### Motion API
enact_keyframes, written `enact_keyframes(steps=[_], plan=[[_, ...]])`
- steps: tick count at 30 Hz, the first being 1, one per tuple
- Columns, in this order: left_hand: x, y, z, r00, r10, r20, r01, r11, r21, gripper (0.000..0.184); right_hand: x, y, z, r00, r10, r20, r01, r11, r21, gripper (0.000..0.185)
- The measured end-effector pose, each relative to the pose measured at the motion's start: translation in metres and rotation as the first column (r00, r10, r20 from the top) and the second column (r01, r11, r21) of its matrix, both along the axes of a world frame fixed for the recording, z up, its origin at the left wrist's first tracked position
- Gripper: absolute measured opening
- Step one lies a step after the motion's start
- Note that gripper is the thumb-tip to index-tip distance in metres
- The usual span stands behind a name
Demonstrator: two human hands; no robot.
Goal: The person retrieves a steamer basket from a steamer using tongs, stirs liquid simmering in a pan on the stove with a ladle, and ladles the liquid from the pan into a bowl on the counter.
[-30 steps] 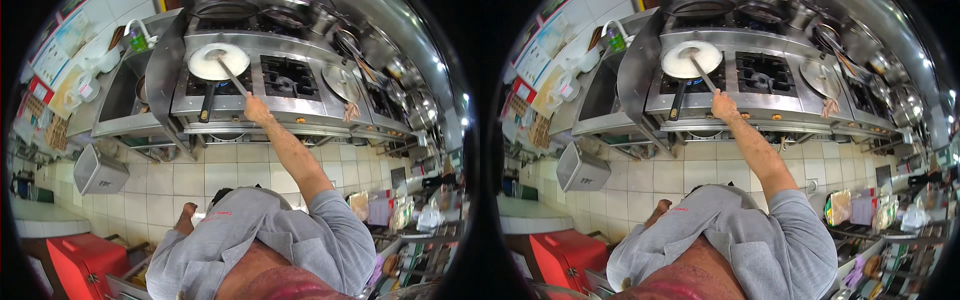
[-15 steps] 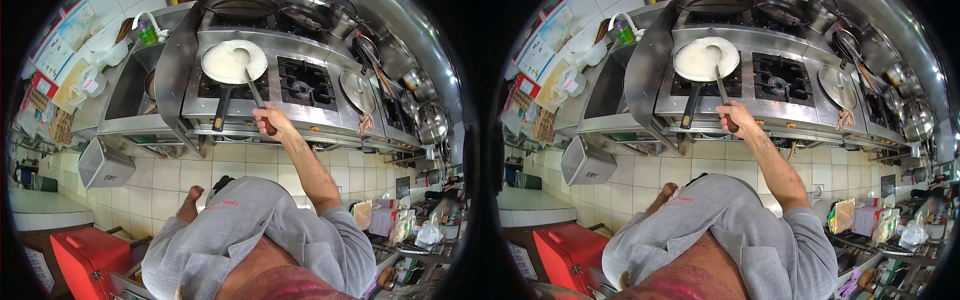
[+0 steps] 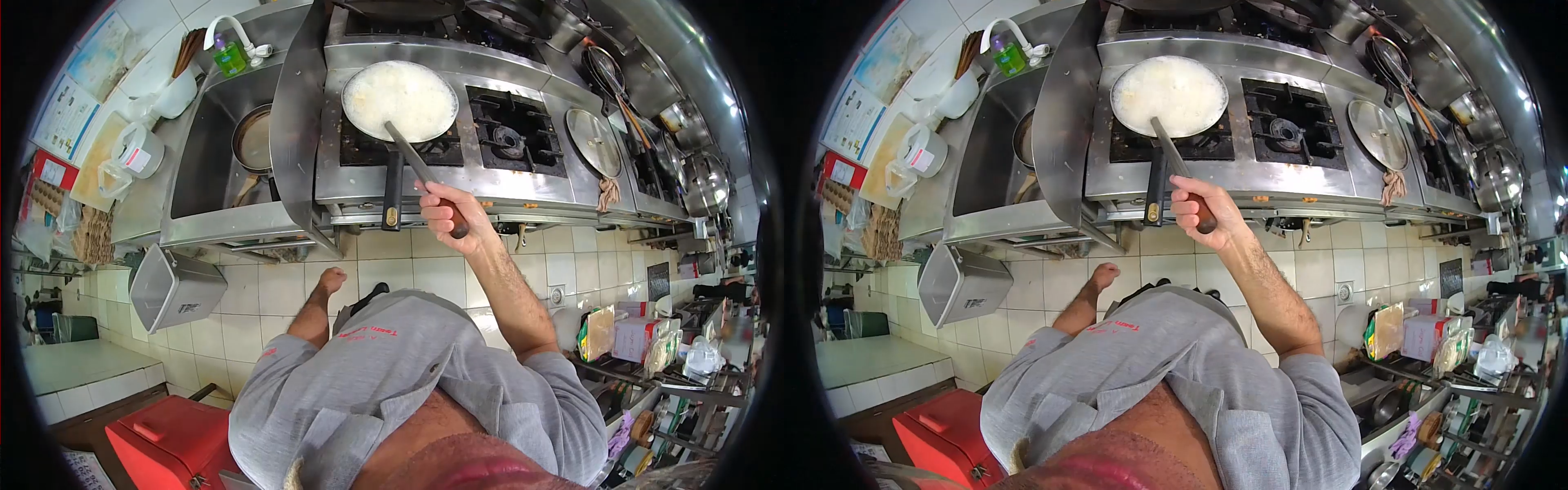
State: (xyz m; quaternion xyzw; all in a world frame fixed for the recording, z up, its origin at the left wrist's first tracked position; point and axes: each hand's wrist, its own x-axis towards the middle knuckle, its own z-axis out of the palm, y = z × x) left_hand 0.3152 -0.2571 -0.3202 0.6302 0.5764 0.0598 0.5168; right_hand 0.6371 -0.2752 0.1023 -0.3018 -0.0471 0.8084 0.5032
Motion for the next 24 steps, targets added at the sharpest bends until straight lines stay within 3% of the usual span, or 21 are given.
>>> enact_keyframes(steps=[2,4,5,6,7,14,16,19,22,23,24], plan=[[-0.006,-0.012,-0.013,0.997,-0.069,-0.029,0.070,0.997,0.032,0.024,0.005,-0.002,-0.010,0.972,-0.015,-0.235,0.013,1.000,-0.009,0.013],[-0.012,-0.028,-0.015,0.889,-0.433,-0.152,0.455,0.874,0.171,0.015,0.010,-0.009,-0.020,0.974,-0.011,-0.225,0.014,1.000,0.015,0.018],[-0.016,-0.036,-0.021,0.892,-0.428,-0.144,0.448,0.878,0.168,0.015,0.011,-0.014,-0.025,0.974,-0.005,-0.225,0.013,0.999,0.036,0.024],[-0.025,-0.044,-0.037,0.830,-0.526,-0.186,0.542,0.682,0.491,0.012,0.012,-0.019,-0.026,0.975,0.002,-0.222,0.005,1.000,0.030,0.024],[-0.032,-0.050,-0.047,0.763,-0.589,-0.268,0.554,0.382,0.740,0.010,0.014,-0.023,-0.027,0.986,-0.001,-0.166,0.012,0.998,0.067,0.024],[-0.039,-0.064,-0.050,0.759,-0.541,-0.361,0.626,0.456,0.633,0.006,0.030,-0.041,-0.026,0.996,-0.015,0.087,0.002,0.990,0.144,0.038],[-0.033,-0.060,-0.047,0.753,-0.541,-0.374,0.638,0.462,0.616,0.005,0.030,-0.044,-0.019,0.965,-0.056,0.256,0.012,0.986,0.169,0.042],[-0.023,-0.054,-0.054,0.793,-0.496,-0.352,0.585,0.461,0.667,0.008,0.034,-0.046,-0.018,0.937,-0.075,0.342,0.018,0.986,0.166,0.043],[-0.010,-0.040,-0.053,0.723,-0.536,-0.436,0.673,0.403,0.619,0.009,0.039,-0.048,-0.020,0.907,-0.097,0.410,0.027,0.985,0.173,0.044],[-0.004,-0.039,-0.051,0.867,-0.449,-0.218,0.496,0.729,0.472,0.013,0.041,-0.048,-0.021,0.902,-0.103,0.420,0.032,0.985,0.172,0.044],[0.000,-0.035,-0.048,0.917,-0.379,-0.121,0.397,0.848,0.352,0.016,0.042,-0.048,-0.021,0.900,-0.113,0.421,0.040,0.983,0.178,0.044]])
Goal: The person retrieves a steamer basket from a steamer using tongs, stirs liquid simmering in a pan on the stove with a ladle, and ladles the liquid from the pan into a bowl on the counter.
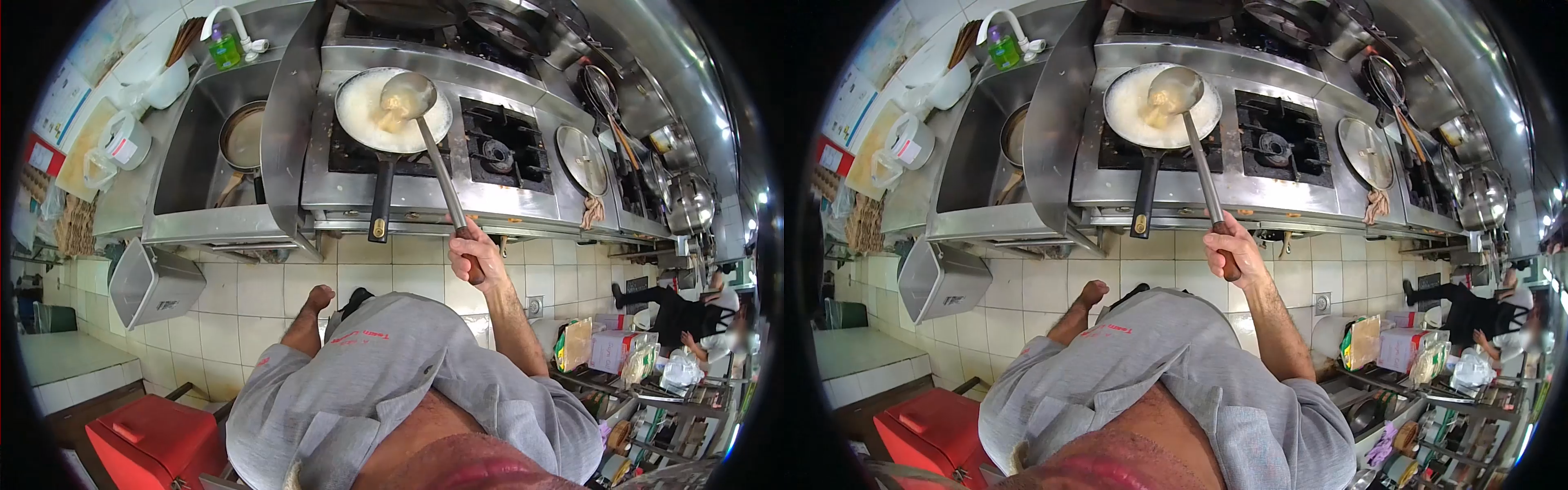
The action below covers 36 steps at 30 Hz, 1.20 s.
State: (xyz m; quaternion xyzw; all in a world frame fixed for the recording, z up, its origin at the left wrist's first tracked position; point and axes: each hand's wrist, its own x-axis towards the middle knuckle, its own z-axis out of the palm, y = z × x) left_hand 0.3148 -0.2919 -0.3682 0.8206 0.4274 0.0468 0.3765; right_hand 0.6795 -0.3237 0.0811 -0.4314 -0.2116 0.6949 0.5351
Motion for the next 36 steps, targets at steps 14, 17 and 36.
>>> enact_keyframes(steps=[14,17,36], plan=[[0.016,0.029,-0.007,0.972,0.037,-0.233,-0.109,0.947,-0.304,0.024,0.014,-0.004,0.000,0.837,0.088,0.539,-0.069,0.996,-0.056,0.066],[0.011,0.016,0.031,0.937,0.085,0.340,-0.016,0.979,-0.201,0.019,0.033,0.002,-0.039,0.329,-0.127,0.936,-0.169,0.967,0.191,0.053],[0.061,0.076,0.015,0.991,-0.132,-0.013,0.092,0.753,-0.651,0.023,-0.012,0.056,-0.024,0.994,-0.034,0.104,0.041,0.997,-0.069,0.020]])
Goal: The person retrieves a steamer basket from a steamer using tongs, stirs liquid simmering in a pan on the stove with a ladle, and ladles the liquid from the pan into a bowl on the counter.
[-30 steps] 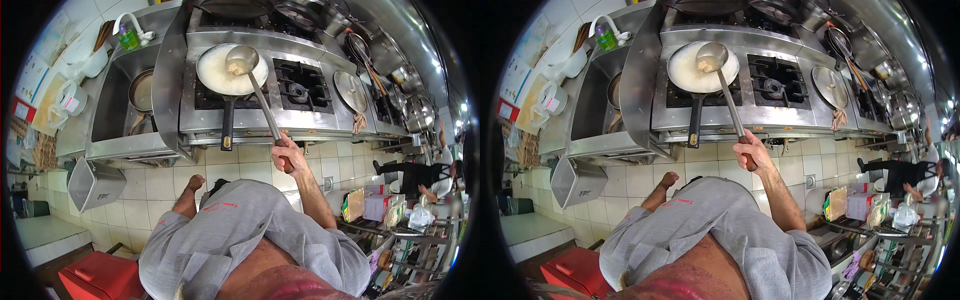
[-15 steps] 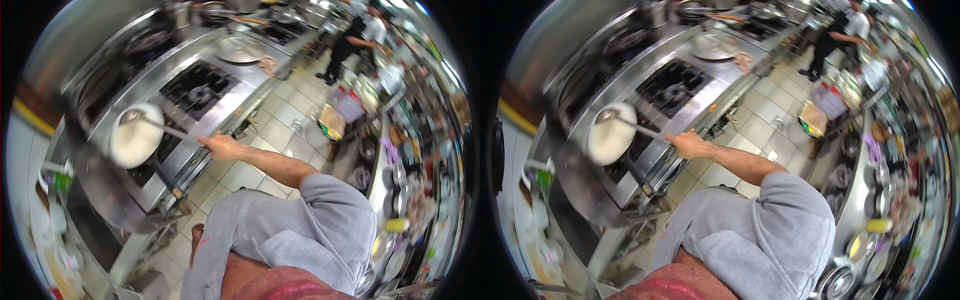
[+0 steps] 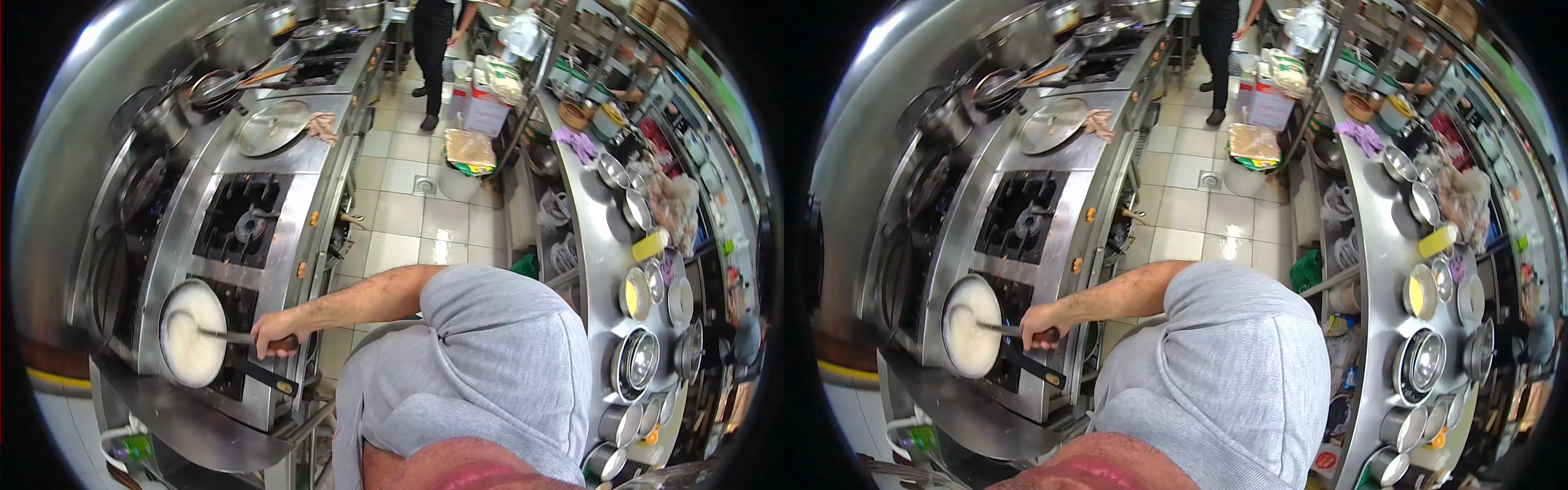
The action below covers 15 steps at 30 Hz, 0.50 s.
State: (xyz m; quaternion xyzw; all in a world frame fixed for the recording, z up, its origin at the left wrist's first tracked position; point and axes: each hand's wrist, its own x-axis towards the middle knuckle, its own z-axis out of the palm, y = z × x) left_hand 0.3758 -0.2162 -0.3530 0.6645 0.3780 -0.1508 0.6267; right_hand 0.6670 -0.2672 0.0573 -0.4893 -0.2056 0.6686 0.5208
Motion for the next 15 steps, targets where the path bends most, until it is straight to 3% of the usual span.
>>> enact_keyframes(steps=[2,4,6,8,11,13,14,15], plan=[[0.010,0.003,0.011,0.964,0.263,-0.039,-0.263,0.926,-0.269,0.025,-0.004,0.002,-0.004,0.994,0.061,-0.089,-0.062,0.998,-0.009,0.023],[0.022,0.005,0.025,0.849,0.511,-0.133,-0.505,0.714,-0.485,0.026,-0.011,-0.001,-0.005,0.994,0.034,-0.101,-0.035,0.999,-0.012,0.026],[0.036,0.005,0.049,0.714,0.672,-0.196,-0.643,0.518,-0.565,0.028,-0.014,-0.008,0.002,0.990,0.042,-0.132,-0.045,0.999,-0.023,0.027],[0.050,0.005,0.086,0.603,0.773,-0.198,-0.705,0.400,-0.585,0.030,-0.015,-0.012,0.003,0.986,0.049,-0.162,-0.055,0.998,-0.034,0.028],[0.059,0.013,0.143,0.621,0.784,-0.004,-0.603,0.475,-0.641,0.032,-0.013,-0.015,0.000,0.924,0.081,-0.373,-0.109,0.992,-0.055,0.017],[0.050,0.026,0.172,0.667,0.696,0.265,-0.364,0.615,-0.699,0.045,-0.011,-0.023,0.003,0.904,0.088,-0.419,-0.115,0.992,-0.041,0.015],[0.046,0.032,0.186,0.651,0.649,0.393,-0.240,0.667,-0.705,0.052,-0.011,-0.027,0.005,0.879,0.091,-0.467,-0.117,0.993,-0.028,0.013],[0.046,0.032,0.209,0.528,0.717,0.455,-0.227,0.635,-0.738,0.054,-0.009,-0.030,0.008,0.879,0.095,-0.467,-0.124,0.992,-0.030,0.013]])
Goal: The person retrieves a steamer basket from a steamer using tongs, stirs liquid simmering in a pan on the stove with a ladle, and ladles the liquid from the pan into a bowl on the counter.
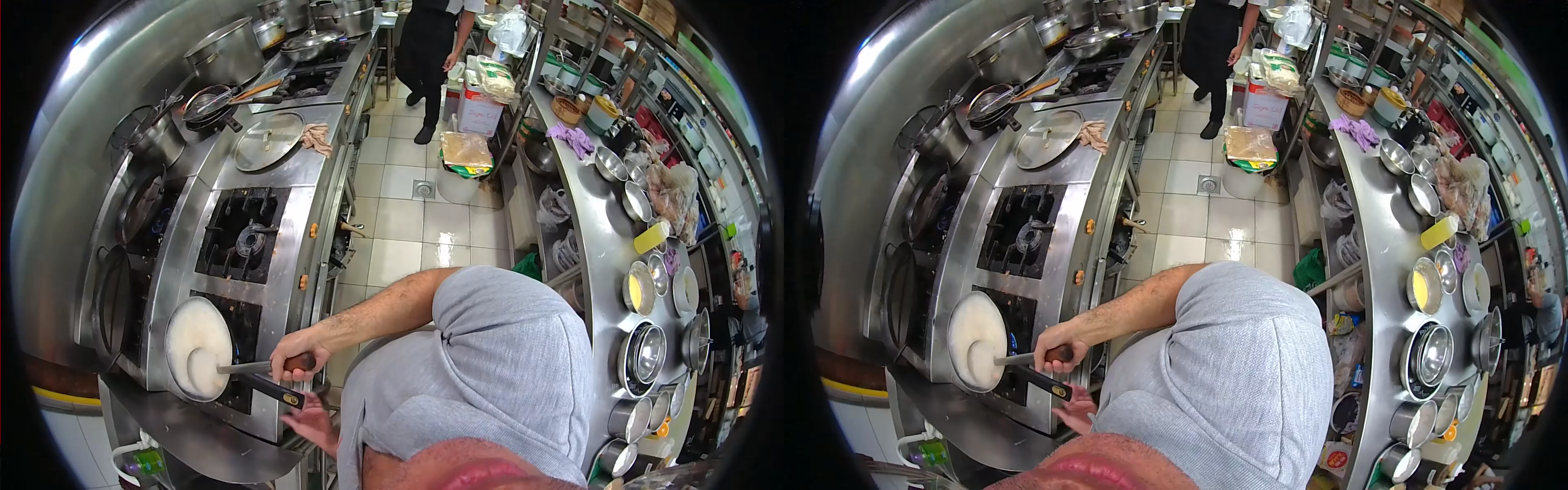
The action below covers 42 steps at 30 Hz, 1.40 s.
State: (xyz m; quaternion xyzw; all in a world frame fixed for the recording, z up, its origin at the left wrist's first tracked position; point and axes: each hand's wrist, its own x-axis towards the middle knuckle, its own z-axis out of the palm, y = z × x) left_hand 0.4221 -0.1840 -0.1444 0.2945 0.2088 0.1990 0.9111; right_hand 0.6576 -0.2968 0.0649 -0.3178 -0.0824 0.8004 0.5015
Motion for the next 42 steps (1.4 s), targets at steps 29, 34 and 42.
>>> enact_keyframes(steps=[29,34,42], plan=[[0.062,-0.025,0.121,0.945,0.223,-0.239,-0.249,0.965,-0.086,0.014,0.033,-0.028,0.013,0.575,-0.007,0.818,-0.186,0.973,0.138,0.057],[0.060,-0.024,0.121,0.949,0.226,-0.220,-0.243,0.968,-0.055,0.016,0.055,-0.015,-0.016,0.021,-0.206,0.978,-0.300,0.932,0.203,0.065],[0.057,-0.027,0.127,0.856,0.323,-0.404,-0.266,0.945,0.191,0.025,0.062,0.005,-0.005,-0.440,-0.191,0.877,-0.287,0.956,0.064,0.064]])
